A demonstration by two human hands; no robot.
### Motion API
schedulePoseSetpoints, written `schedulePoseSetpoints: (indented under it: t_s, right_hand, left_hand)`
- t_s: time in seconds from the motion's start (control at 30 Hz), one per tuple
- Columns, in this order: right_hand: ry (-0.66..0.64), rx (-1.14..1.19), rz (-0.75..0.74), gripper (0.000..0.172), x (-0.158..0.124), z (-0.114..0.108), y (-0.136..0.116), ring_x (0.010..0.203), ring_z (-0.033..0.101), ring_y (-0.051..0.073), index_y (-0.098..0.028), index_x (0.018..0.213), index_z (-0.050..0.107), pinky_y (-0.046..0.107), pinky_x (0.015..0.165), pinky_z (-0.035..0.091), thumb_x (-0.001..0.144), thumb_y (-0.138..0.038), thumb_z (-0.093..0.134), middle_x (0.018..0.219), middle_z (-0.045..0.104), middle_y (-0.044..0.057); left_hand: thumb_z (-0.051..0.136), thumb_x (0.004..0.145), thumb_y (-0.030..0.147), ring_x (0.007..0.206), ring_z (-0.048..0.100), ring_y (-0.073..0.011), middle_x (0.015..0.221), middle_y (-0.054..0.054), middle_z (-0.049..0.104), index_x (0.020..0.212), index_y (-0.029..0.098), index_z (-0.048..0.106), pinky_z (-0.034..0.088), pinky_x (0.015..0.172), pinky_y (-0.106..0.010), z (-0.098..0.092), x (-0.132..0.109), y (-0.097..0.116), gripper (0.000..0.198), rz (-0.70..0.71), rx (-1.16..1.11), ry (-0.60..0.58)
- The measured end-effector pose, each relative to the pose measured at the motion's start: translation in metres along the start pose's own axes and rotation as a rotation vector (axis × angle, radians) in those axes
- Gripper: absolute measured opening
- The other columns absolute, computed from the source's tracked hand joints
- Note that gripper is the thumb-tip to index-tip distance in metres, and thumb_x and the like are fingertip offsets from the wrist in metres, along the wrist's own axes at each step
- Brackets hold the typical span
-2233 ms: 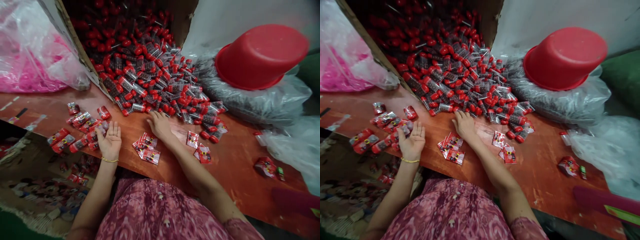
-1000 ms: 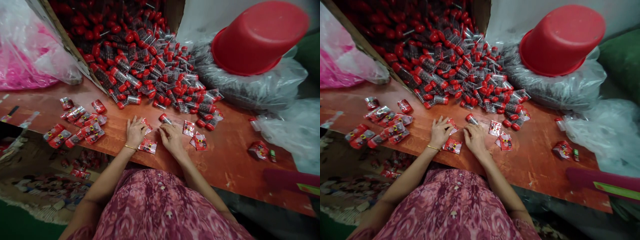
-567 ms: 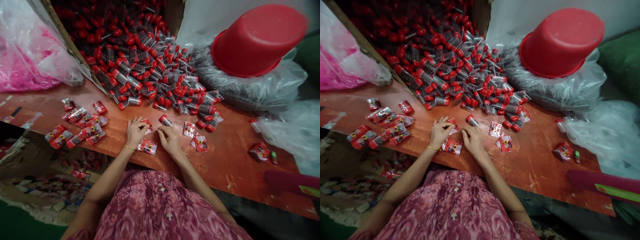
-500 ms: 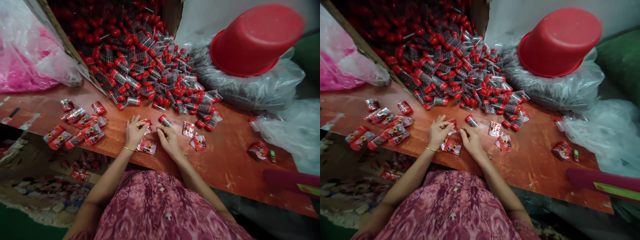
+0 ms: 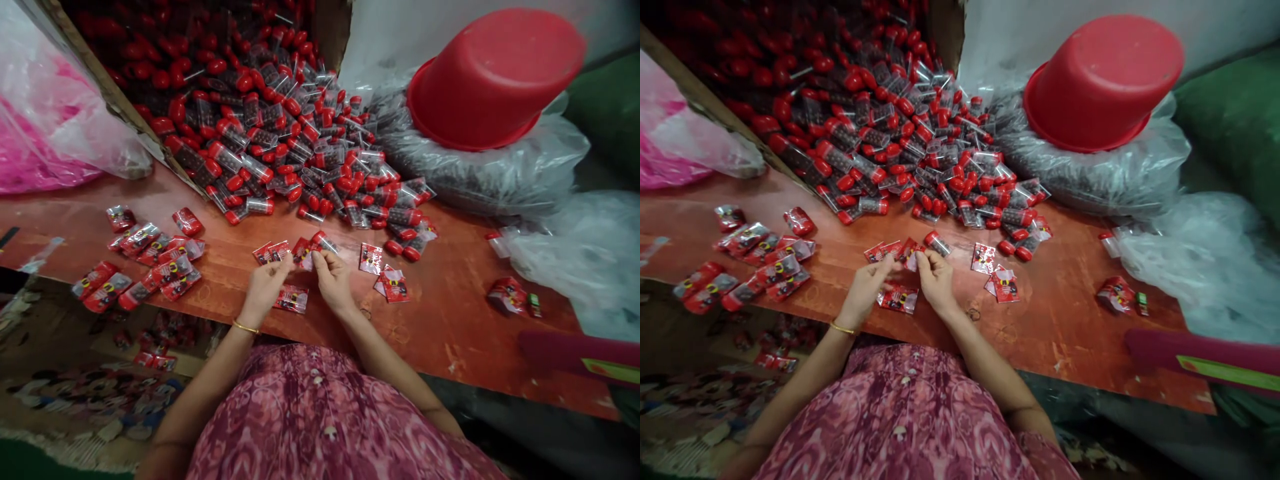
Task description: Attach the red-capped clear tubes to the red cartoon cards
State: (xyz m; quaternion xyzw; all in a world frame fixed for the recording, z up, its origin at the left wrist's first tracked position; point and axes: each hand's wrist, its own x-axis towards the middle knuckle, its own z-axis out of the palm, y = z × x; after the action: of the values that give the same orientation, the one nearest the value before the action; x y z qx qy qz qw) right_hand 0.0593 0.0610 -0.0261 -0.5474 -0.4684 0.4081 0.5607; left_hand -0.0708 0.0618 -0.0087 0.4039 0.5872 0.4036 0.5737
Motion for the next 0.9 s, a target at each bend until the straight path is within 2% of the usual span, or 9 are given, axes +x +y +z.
schedulePoseSetpoints:
  t_s: [0.07, 0.13, 0.3, 0.4, 0.53, 0.6, 0.67, 0.77, 0.9]
  right_hand:
    - [0.031, -0.063, -0.069, 0.03, -0.003, 0.0, 0.0, 0.052, 0.038, 0.009, -0.019, 0.06, 0.049, 0.022, 0.051, 0.033, 0.081, -0.04, 0.049, 0.054, 0.042, -0.005]
    - [0.06, -0.112, -0.119, 0.027, -0.006, 0.001, 0.002, 0.052, 0.04, 0.009, -0.019, 0.062, 0.049, 0.022, 0.051, 0.034, 0.083, -0.037, 0.046, 0.054, 0.043, -0.005]
    - [0.093, -0.162, -0.157, 0.024, -0.011, 0.006, 0.009, 0.054, 0.045, 0.011, -0.019, 0.068, 0.052, 0.023, 0.053, 0.037, 0.086, -0.034, 0.044, 0.058, 0.05, -0.003]
    - [0.034, -0.238, -0.187, 0.028, -0.006, 0.003, 0.01, 0.058, 0.049, 0.012, -0.02, 0.071, 0.052, 0.024, 0.056, 0.04, 0.089, -0.036, 0.039, 0.061, 0.054, -0.001]
    - [-0.025, -0.679, -0.253, 0.029, 0.016, -0.016, 0.008, 0.087, 0.055, 0.021, -0.017, 0.093, 0.059, 0.037, 0.081, 0.041, 0.09, -0.036, 0.037, 0.093, 0.064, 0.01]
    - [0.027, -0.949, -0.185, 0.028, 0.027, -0.027, 0.009, 0.099, 0.051, 0.029, -0.014, 0.098, 0.06, 0.046, 0.086, 0.037, 0.086, -0.036, 0.047, 0.109, 0.06, 0.017]
    - [0.027, -1.069, -0.12, 0.025, 0.033, -0.035, 0.012, 0.102, 0.049, 0.032, -0.013, 0.092, 0.06, 0.049, 0.086, 0.036, 0.08, -0.035, 0.055, 0.111, 0.059, 0.02]
    - [-0.033, -0.861, -0.081, 0.017, 0.028, -0.041, 0.014, 0.087, 0.054, 0.026, -0.016, 0.083, 0.056, 0.044, 0.08, 0.042, 0.078, -0.032, 0.057, 0.091, 0.062, 0.013]
    - [-0.102, -0.198, 0.07, 0.022, 0.008, -0.048, 0.0, 0.06, 0.054, 0.014, -0.021, 0.083, 0.052, 0.029, 0.057, 0.047, 0.077, -0.041, 0.056, 0.073, 0.057, 0.0]
  left_hand:
    - [0.068, 0.062, 0.056, 0.06, 0.063, -0.0157, 0.065, -0.005, 0.069, 0.073, 0.013, 0.069, 0.045, 0.047, -0.022, 0.005, -0.003, 0.003, 0.044, -0.165, -0.157, -0.137]
    - [0.076, 0.054, 0.051, 0.054, 0.059, -0.0115, 0.062, -0.002, 0.067, 0.073, 0.013, 0.068, 0.044, 0.046, -0.02, 0.012, -0.005, 0.005, 0.043, -0.238, -0.323, -0.167]
    - [0.085, 0.041, 0.038, 0.052, 0.056, -0.0074, 0.058, 0.003, 0.062, 0.061, 0.013, 0.062, 0.048, 0.054, -0.02, 0.028, -0.008, 0.003, 0.04, -0.234, -0.579, 0.004]
    - [0.085, 0.041, 0.038, 0.051, 0.057, -0.008, 0.055, 0.003, 0.062, 0.058, 0.012, 0.061, 0.047, 0.054, -0.021, 0.029, -0.006, 0.002, 0.039, -0.234, -0.64, 0.052]
    - [0.085, 0.044, 0.033, 0.053, 0.059, -0.0073, 0.059, 0.002, 0.066, 0.063, 0.012, 0.064, 0.046, 0.055, -0.019, 0.018, 0.003, 0.005, 0.036, -0.213, -0.676, 0.13]
    - [0.085, 0.046, 0.03, 0.055, 0.061, -0.0078, 0.062, 0.002, 0.067, 0.066, 0.013, 0.064, 0.047, 0.057, -0.019, 0.012, 0.009, 0.007, 0.033, -0.216, -0.683, 0.142]
    - [0.084, 0.05, 0.029, 0.055, 0.061, -0.0086, 0.061, 0.002, 0.067, 0.066, 0.013, 0.063, 0.049, 0.057, -0.02, 0.007, 0.013, 0.008, 0.03, -0.227, -0.692, 0.122]
    - [0.082, 0.054, 0.028, 0.054, 0.061, -0.0089, 0.057, 0.002, 0.066, 0.063, 0.013, 0.061, 0.05, 0.057, -0.021, 0.003, 0.015, 0.01, 0.027, -0.243, -0.705, 0.086]
    - [0.083, 0.052, 0.029, 0.053, 0.061, -0.0083, 0.06, 0.001, 0.067, 0.063, 0.013, 0.063, 0.049, 0.055, -0.019, 0.001, 0.011, 0.013, 0.028, -0.221, -0.687, 0.06]
